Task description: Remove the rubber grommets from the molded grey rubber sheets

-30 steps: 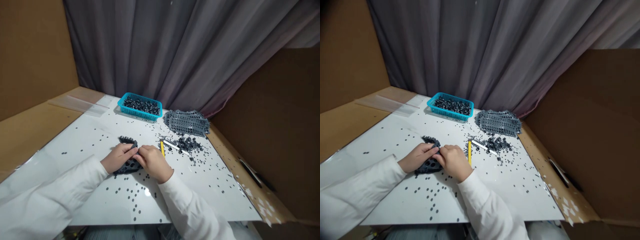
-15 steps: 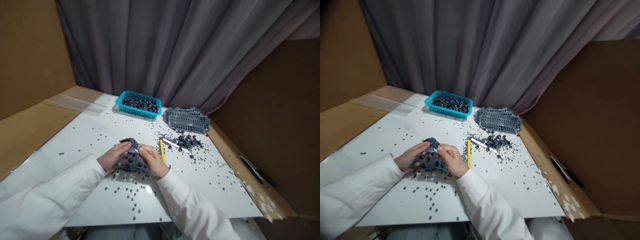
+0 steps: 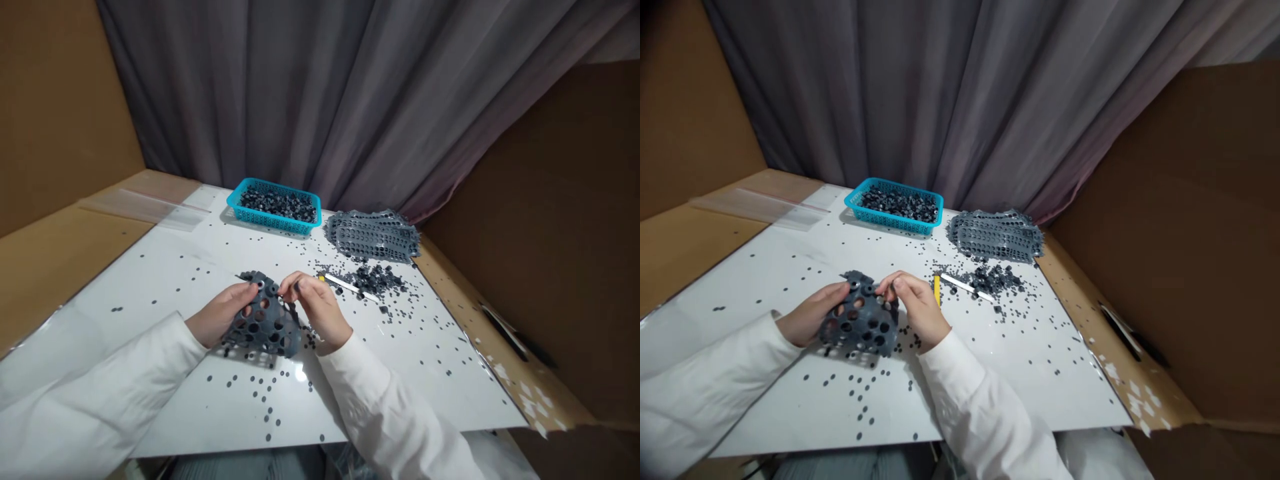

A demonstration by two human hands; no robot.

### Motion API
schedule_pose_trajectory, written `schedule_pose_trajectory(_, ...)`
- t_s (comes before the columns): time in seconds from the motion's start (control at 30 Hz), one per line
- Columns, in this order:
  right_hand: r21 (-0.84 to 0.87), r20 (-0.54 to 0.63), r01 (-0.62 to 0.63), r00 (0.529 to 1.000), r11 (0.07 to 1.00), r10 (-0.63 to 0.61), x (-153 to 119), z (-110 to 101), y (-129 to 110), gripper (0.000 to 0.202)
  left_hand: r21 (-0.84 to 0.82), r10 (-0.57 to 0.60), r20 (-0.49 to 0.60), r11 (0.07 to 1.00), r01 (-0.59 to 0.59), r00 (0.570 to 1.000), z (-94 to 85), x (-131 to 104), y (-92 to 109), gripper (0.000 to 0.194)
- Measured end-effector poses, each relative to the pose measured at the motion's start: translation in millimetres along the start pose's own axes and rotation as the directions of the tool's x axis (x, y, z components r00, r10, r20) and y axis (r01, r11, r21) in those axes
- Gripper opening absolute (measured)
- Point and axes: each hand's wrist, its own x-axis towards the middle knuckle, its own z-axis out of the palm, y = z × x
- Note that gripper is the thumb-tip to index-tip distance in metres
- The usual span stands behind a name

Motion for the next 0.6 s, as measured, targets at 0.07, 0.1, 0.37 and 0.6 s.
schedule_pose_trajectory(0.07, -0.101, -0.022, 0.063, 0.998, 0.993, -0.066, -2, 0, -8, 0.033, 0.029, 0.033, 0.013, 0.999, -0.033, 0.999, -0.7, 2, -4, 0.049)
schedule_pose_trajectory(0.1, -0.147, -0.026, 0.081, 0.996, 0.986, -0.086, -3, 0, -11, 0.03, 0.054, 0.048, 0.02, 0.997, -0.049, 0.999, -1.4, 3, -6, 0.049)
schedule_pose_trajectory(0.37, -0.21, 0.02, 0.05, 0.999, 0.976, -0.046, -7, 4, -12, 0.02, 0.173, 0.097, 0.058, 0.979, -0.106, 0.994, -6.6, 8, -16, 0.043)
schedule_pose_trajectory(0.6, -0.018, 0.007, -0.042, 0.999, 0.999, 0.043, -7, 4, -5, 0.03, 0.088, 0.072, 0.054, 0.993, -0.077, 0.996, -7.6, 7, -16, 0.037)
